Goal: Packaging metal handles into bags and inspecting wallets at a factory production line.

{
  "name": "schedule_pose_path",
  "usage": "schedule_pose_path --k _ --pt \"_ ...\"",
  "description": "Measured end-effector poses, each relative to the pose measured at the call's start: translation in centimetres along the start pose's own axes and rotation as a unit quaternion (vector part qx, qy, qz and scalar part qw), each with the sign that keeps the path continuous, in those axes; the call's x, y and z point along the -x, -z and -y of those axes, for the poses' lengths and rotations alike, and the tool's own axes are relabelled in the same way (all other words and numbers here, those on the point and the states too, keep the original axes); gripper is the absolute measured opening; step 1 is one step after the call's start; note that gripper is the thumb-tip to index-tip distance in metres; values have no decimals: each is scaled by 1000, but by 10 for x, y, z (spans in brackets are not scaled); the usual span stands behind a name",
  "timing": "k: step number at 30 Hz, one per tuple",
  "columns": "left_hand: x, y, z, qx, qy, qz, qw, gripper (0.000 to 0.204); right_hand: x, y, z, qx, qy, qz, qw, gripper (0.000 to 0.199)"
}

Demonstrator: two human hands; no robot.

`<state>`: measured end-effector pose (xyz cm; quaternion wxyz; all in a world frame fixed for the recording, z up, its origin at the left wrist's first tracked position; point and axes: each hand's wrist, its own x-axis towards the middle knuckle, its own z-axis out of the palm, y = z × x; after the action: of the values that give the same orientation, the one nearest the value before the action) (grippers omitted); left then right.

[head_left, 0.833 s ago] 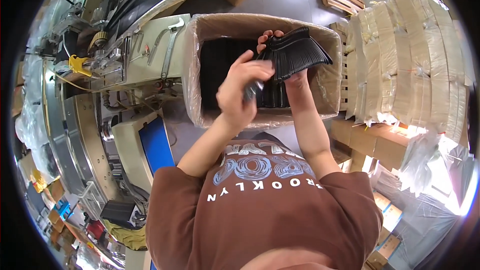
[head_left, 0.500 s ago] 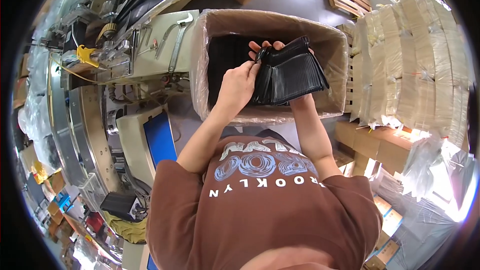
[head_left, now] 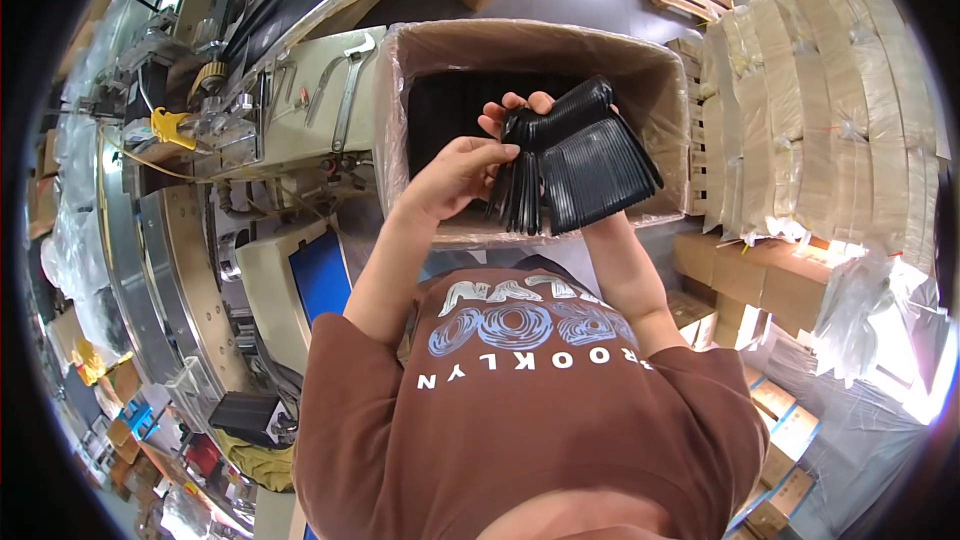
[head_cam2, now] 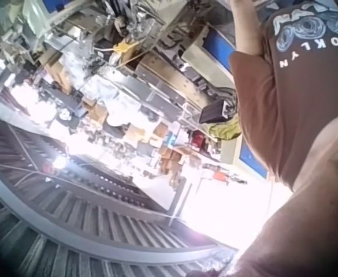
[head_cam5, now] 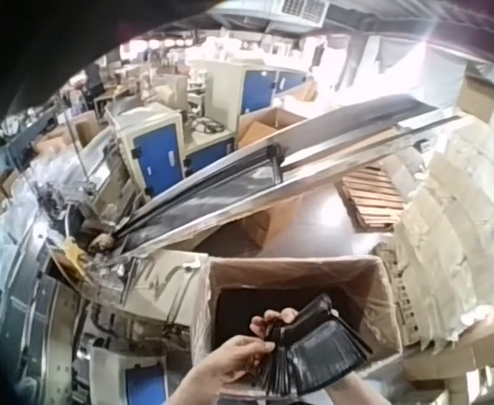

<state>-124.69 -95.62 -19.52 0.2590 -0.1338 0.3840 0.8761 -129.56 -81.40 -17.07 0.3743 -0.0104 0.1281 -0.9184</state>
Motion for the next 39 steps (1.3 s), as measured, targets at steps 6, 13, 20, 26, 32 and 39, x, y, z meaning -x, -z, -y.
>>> schedule_pose_path --k 6,13,20,26,32,39 --pt "8 -12 -9 101 15 40 994 25 -4 0 7 22 12 29 999 52" --pt "5 -5 3 176 22 31 984 30 -7 -6 3 28 18 43 999 51" --pt "8 -8 -1 156 51 122 979 40 -10 -4 -6 75 -16 74 994 55" --pt "13 -37 -1 425 10 240 873 49 -8 -35 -4 165 8 48 985 57" --pt "9 -47 -23 339 -33 178 923 45 -9 -64 26 194 27 55 979 55" --pt "1 -72 -111 214 -58 191 956 39 -30 -140 129 617 117 -44 777 19"
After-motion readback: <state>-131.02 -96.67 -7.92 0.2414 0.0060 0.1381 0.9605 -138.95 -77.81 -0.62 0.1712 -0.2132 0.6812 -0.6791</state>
